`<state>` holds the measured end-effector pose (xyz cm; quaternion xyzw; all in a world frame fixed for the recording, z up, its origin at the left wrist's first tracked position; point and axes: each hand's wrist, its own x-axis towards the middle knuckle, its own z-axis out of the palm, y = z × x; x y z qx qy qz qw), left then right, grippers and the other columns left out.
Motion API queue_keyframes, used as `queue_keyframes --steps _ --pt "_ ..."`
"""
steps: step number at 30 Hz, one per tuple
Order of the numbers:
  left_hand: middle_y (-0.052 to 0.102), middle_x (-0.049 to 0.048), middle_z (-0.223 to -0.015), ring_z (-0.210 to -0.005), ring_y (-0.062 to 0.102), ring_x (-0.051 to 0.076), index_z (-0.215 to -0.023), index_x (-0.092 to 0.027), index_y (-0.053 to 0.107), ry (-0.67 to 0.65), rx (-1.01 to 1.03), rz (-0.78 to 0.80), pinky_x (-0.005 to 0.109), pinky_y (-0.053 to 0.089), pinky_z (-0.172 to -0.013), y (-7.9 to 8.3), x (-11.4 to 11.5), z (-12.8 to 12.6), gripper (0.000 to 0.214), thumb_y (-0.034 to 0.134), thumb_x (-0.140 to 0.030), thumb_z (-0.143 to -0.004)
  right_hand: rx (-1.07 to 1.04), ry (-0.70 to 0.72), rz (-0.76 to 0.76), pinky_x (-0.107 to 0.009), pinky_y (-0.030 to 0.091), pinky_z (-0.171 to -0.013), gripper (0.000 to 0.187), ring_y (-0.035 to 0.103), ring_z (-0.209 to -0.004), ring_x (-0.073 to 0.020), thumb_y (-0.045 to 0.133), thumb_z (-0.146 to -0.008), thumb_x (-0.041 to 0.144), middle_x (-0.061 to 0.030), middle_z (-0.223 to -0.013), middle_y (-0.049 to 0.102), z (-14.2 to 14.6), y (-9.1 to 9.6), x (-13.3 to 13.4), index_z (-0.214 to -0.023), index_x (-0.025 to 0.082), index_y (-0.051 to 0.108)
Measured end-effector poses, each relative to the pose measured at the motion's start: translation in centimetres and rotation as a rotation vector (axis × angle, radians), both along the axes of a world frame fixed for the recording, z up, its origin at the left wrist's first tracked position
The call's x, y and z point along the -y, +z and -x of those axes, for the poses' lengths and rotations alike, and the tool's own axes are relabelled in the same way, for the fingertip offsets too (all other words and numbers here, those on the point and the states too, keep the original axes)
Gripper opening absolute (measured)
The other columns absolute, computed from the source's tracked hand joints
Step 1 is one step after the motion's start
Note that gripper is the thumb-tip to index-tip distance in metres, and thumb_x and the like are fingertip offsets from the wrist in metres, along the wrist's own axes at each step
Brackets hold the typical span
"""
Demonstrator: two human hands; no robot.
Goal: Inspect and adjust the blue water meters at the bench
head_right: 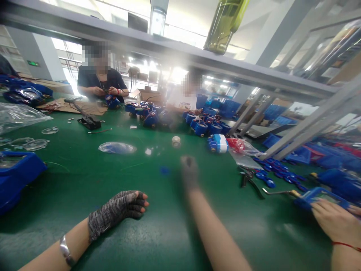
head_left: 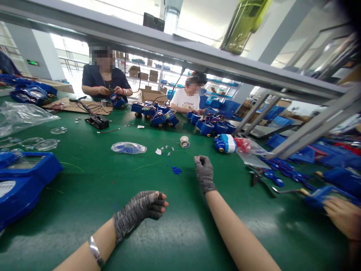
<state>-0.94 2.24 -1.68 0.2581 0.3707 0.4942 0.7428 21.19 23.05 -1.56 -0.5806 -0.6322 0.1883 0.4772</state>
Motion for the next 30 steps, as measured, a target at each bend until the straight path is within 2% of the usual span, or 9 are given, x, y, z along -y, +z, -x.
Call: queue_keyframes --steps 2,6,8,10,13,16,22,26,30 --pt "0.069 0.017 -0.107 -0.083 0.067 0.023 -0.109 -0.013 0.067 0.041 -0.001 -0.028 0.035 0.052 -0.075 0.4 0.4 -0.5 0.05 0.077 -0.046 -0.072 -0.079 0.175 -0.078 -0.026 0.046 -0.067 0.024 0.054 -0.071 -0.0142 0.052 -0.086 0.042 -0.0018 -0.083 0.061 0.3 0.3 5.1 -0.093 0.02 0.057" --pt "0.064 0.0157 -0.12 -0.1 0.063 0.029 -0.12 -0.019 0.061 0.071 -0.01 -0.068 0.043 0.051 -0.085 1.6 1.4 -2.0 0.055 0.076 -0.046 -0.074 0.167 0.643 -0.185 -0.029 0.048 -0.073 0.014 0.058 -0.078 -0.0158 0.061 -0.084 0.032 -0.0017 -0.085 0.063 2.8 0.6 15.1 -0.095 0.024 0.061" --pt "0.065 0.0153 -0.117 -0.108 0.059 0.027 -0.112 -0.014 0.067 0.131 -0.052 -0.109 0.038 0.047 -0.095 2.0 1.8 -2.6 0.048 0.079 -0.039 -0.073 0.261 0.793 -0.284 -0.033 0.049 -0.083 0.02 0.06 -0.089 -0.019 0.063 -0.082 0.029 -0.0037 -0.094 0.066 3.9 0.6 18.0 -0.102 0.024 0.061" --pt "0.069 0.0137 -0.106 -0.102 0.061 0.023 -0.098 -0.011 0.072 0.22 -0.094 -0.149 0.029 0.046 -0.092 2.2 1.8 -2.6 0.035 0.08 -0.034 -0.073 0.279 0.868 -0.31 -0.035 0.049 -0.087 0.026 0.06 -0.093 -0.0199 0.064 -0.082 0.028 -0.0049 -0.098 0.066 4.2 0.8 19.0 -0.107 0.024 0.061" --pt "0.07 0.0096 -0.085 -0.063 0.06 0.014 -0.088 -0.011 0.071 0.334 -0.085 -0.146 0.023 0.049 -0.058 2.1 1.1 -1.5 0.028 0.079 -0.033 -0.073 0.195 0.811 -0.28 -0.033 0.051 -0.083 0.028 0.061 -0.091 -0.0186 0.062 -0.083 0.028 -0.005 -0.1 0.066 3.3 1.8 16.9 -0.111 0.026 0.061" --pt "0.069 0.0072 -0.08 -0.045 0.046 0.007 -0.087 -0.013 0.068 0.48 -0.007 -0.085 0.018 0.036 -0.04 1.9 0.1 0.3 0.027 0.079 -0.031 -0.07 0.141 0.561 -0.28 -0.032 0.05 -0.082 0.021 0.062 -0.088 -0.0191 0.057 -0.086 0.029 -0.0058 -0.099 0.068 2.9 3.5 11.4 -0.105 0.023 0.065" --pt "0.065 0.0088 -0.076 -0.042 0.044 0.006 -0.081 -0.011 0.064 0.63 0.195 0.123 0.016 0.035 -0.037 1.5 -1.2 2.5 0.004 0.063 -0.015 -0.08 0.739 0.408 -0.011 -0.028 0.046 -0.08 0.023 0.063 -0.088 -0.0186 0.052 -0.086 0.027 -0.0067 -0.095 0.07 8.8 5.3 -0.5 -0.098 0.021 0.07" --pt "0.064 0.0087 -0.077 -0.045 0.046 0.006 -0.081 -0.011 0.062 0.687 0.317 0.156 0.016 0.04 -0.04 1.1 -1.7 3.0 0.008 0.056 -0.005 -0.081 0.855 0.39 0.053 -0.029 0.046 -0.076 0.02 0.065 -0.084 -0.0213 0.058 -0.081 0.025 -0.0109 -0.088 0.07 13.1 3.8 -3.6 -0.091 0.019 0.073" --pt "0.063 0.0084 -0.078 -0.048 0.048 0.006 -0.085 -0.009 0.063 0.73 0.418 0.138 0.015 0.042 -0.043 1.2 -2.0 3.6 0.015 0.054 0.0 -0.078 0.928 0.361 0.118 -0.028 0.046 -0.076 0.019 0.066 -0.082 -0.0203 0.059 -0.08 0.025 -0.0123 -0.083 0.071 14.9 2.3 -4.6 -0.087 0.016 0.074"
